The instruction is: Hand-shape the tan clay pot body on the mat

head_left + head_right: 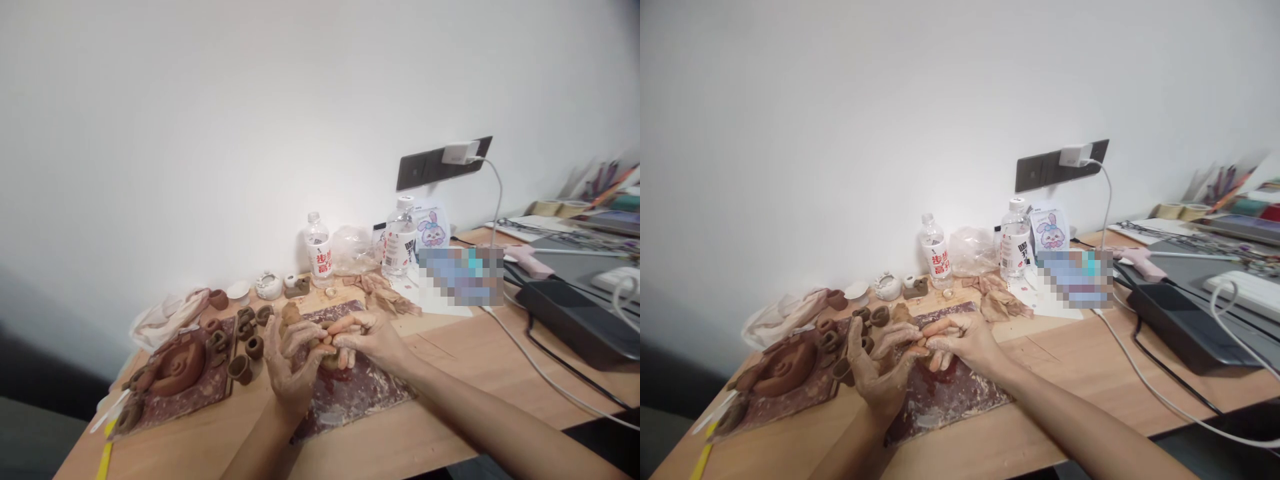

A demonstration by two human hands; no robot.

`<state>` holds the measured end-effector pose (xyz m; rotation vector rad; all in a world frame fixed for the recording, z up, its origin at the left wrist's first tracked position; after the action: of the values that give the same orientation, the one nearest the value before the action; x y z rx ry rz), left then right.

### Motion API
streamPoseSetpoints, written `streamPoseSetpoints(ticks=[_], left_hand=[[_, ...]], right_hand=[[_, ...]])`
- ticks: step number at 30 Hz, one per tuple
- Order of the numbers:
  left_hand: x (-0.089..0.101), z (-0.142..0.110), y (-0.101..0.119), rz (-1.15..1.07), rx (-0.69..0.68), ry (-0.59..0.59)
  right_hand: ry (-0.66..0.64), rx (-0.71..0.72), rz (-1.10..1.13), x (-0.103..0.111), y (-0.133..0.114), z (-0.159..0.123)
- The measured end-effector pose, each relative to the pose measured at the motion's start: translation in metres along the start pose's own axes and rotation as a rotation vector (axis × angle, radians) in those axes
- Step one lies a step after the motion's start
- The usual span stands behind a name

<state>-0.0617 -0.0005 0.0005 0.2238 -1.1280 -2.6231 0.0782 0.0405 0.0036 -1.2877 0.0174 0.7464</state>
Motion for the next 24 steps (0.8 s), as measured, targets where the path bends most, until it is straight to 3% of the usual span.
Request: streamPoseSetpoints(ticks=[10, 17, 24], left_hand=[[0.0039, -0.0031, -0.0057, 0.059, 0.023, 0.009], [0.0047, -0.0025, -0.0067, 0.098, 0.030, 0.049], [0.0068, -0.0030, -0.0083, 0.104, -0.011, -0.008]], right_hand=[[-0.014, 0.041, -0.072, -0.0003, -0.0009, -0.0019], [-0.076, -0.038, -0.058, 0.0018, 0.0039, -0.0011], [-0.104, -0.074, -0.061, 0.0016, 0.0053, -0.0017]])
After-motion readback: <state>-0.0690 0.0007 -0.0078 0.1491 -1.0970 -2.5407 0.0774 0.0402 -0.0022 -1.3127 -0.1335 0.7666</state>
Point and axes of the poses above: each hand's wrist, its own z-axis towards the middle knuckle, its own x-axis out of the back of the hand, y = z × x, the point moved 2 cm from there along z, towards the middle knuckle, and after that the axes turned 13 degrees about x, right-handed, at the moved point
